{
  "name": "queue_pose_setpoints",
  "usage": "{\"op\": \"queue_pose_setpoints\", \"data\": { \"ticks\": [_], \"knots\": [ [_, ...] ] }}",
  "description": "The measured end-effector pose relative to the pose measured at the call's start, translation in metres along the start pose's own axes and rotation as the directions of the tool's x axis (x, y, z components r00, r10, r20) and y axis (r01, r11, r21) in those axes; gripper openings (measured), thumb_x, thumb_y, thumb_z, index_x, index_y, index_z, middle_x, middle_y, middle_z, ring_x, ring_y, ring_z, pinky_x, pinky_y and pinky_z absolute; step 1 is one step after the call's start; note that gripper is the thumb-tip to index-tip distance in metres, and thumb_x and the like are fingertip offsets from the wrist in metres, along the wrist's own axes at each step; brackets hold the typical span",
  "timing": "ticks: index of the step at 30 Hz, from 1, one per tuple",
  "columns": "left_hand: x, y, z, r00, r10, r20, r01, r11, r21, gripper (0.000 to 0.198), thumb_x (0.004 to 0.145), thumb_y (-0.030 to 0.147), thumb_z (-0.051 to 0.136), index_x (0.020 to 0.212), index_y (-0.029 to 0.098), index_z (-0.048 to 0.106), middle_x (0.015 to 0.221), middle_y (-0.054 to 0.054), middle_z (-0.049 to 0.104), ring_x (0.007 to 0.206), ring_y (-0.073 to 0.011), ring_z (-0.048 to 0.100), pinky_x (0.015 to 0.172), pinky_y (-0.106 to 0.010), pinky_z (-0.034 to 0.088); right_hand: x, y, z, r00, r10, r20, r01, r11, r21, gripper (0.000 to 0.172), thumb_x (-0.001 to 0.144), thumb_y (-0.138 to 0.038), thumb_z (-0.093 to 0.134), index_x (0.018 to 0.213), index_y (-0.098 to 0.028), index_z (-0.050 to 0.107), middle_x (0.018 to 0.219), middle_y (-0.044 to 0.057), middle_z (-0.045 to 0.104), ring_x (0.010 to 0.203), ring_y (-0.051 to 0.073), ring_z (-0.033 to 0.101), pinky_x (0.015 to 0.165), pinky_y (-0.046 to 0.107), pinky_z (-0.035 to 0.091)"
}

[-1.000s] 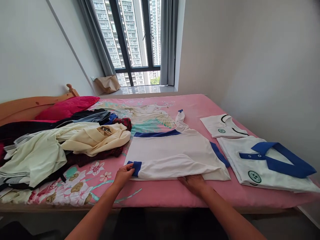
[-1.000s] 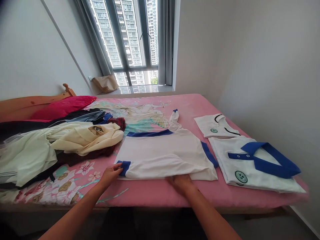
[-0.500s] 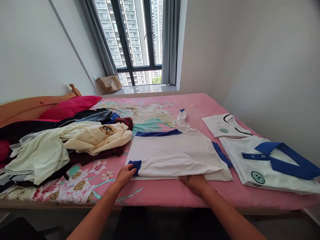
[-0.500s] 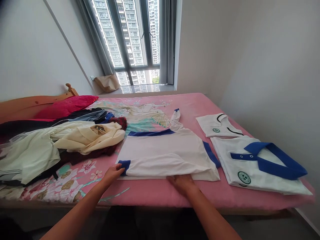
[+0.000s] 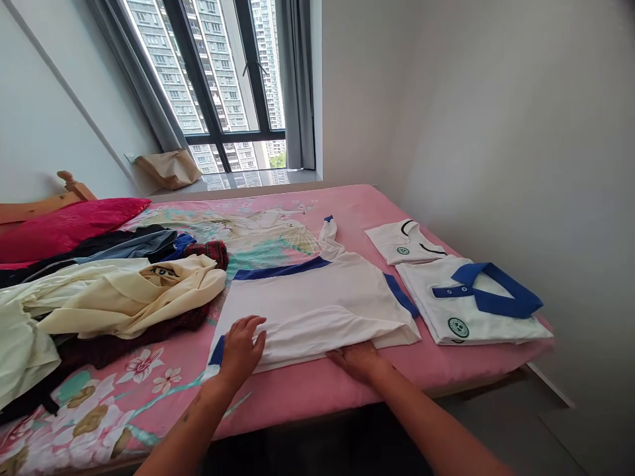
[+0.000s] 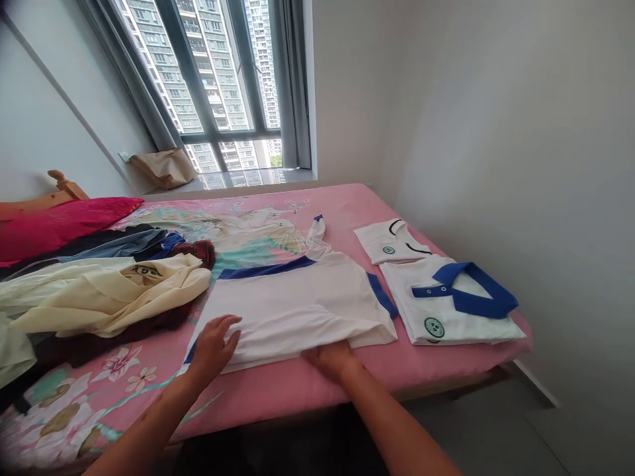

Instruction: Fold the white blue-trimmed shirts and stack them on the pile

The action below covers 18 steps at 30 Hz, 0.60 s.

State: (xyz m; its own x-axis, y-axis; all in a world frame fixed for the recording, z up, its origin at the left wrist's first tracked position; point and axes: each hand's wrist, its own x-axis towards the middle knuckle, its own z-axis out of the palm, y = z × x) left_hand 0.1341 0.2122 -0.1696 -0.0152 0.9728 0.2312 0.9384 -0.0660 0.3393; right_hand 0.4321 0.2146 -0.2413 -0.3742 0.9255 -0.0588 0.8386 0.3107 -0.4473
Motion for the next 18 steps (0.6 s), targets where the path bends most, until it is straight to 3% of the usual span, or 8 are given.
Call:
{"op": "queue_pose_setpoints", "data": {
  "ticks": [2, 4, 6, 9, 13, 18],
  "knots": [
    [0.016, 0.034, 0.010, 0.982, 0.121, 0.146, -0.112, 0.992, -0.064, 0.028, 0.085, 0.030, 0.041, 0.106, 0.026, 0.060, 0.116, -0.004, 0.061, 0.113, -0.0212, 0.050, 0.098, -0.037, 0.035, 0.001, -0.001, -0.002, 1.000, -0.009, 0.011, 0.008, 1.000, 0.017, 0.072, 0.083, -0.065, 0.037, 0.143, -0.026, 0.028, 0.151, 0.001, 0.019, 0.139, 0.028, 0.013, 0.114, 0.045, 0.009],
    [0.035, 0.067, 0.025, 0.956, 0.165, 0.242, -0.145, 0.985, -0.095, 0.030, 0.088, 0.032, 0.037, 0.107, 0.027, 0.060, 0.116, -0.002, 0.063, 0.112, -0.0194, 0.051, 0.096, -0.036, 0.036, 0.001, -0.001, -0.004, 0.998, -0.061, -0.028, 0.062, 0.998, 0.030, 0.071, 0.084, -0.062, 0.037, 0.144, -0.027, 0.025, 0.152, 0.000, 0.018, 0.139, 0.026, 0.013, 0.114, 0.044, 0.010],
    [0.054, 0.097, 0.044, 0.945, 0.163, 0.284, -0.140, 0.985, -0.098, 0.033, 0.089, 0.033, 0.033, 0.107, 0.028, 0.060, 0.115, -0.002, 0.064, 0.110, -0.0193, 0.053, 0.094, -0.036, 0.037, 0.002, -0.001, -0.004, 0.990, -0.107, -0.092, 0.111, 0.993, 0.037, 0.070, 0.085, -0.058, 0.041, 0.145, -0.028, 0.021, 0.152, -0.001, 0.016, 0.139, 0.025, 0.014, 0.114, 0.042, 0.011],
    [0.079, 0.130, 0.072, 0.935, 0.099, 0.339, -0.083, 0.995, -0.060, 0.040, 0.090, 0.037, 0.027, 0.098, 0.024, 0.064, 0.108, -0.008, 0.066, 0.105, -0.0246, 0.056, 0.089, -0.042, 0.039, 0.001, -0.002, -0.005, 0.984, -0.120, -0.134, 0.129, 0.990, 0.061, 0.066, 0.083, -0.051, 0.047, 0.143, -0.030, 0.027, 0.150, -0.002, 0.025, 0.137, 0.026, 0.020, 0.113, 0.045, 0.015],
    [0.103, 0.153, 0.095, 0.912, 0.008, 0.411, -0.012, 1.000, 0.006, 0.049, 0.086, 0.048, 0.028, 0.076, 0.019, 0.066, 0.098, -0.017, 0.068, 0.102, -0.0330, 0.057, 0.088, -0.052, 0.033, 0.001, -0.004, -0.011, 0.979, -0.142, -0.144, 0.157, 0.983, 0.100, 0.061, 0.084, -0.046, 0.049, 0.141, -0.032, 0.032, 0.145, -0.004, 0.035, 0.135, 0.027, 0.025, 0.113, 0.047, 0.017],
    [0.124, 0.151, 0.101, 0.867, -0.060, 0.494, 0.052, 0.998, 0.030, 0.051, 0.073, 0.063, 0.043, 0.059, 0.018, 0.062, 0.093, -0.020, 0.070, 0.100, -0.0378, 0.058, 0.092, -0.056, 0.028, 0.002, -0.002, -0.013, 0.989, -0.105, -0.102, 0.121, 0.979, 0.165, 0.060, 0.085, -0.051, 0.045, 0.141, -0.034, 0.030, 0.147, -0.004, 0.032, 0.136, 0.028, 0.023, 0.112, 0.049, 0.015]
  ]
}}
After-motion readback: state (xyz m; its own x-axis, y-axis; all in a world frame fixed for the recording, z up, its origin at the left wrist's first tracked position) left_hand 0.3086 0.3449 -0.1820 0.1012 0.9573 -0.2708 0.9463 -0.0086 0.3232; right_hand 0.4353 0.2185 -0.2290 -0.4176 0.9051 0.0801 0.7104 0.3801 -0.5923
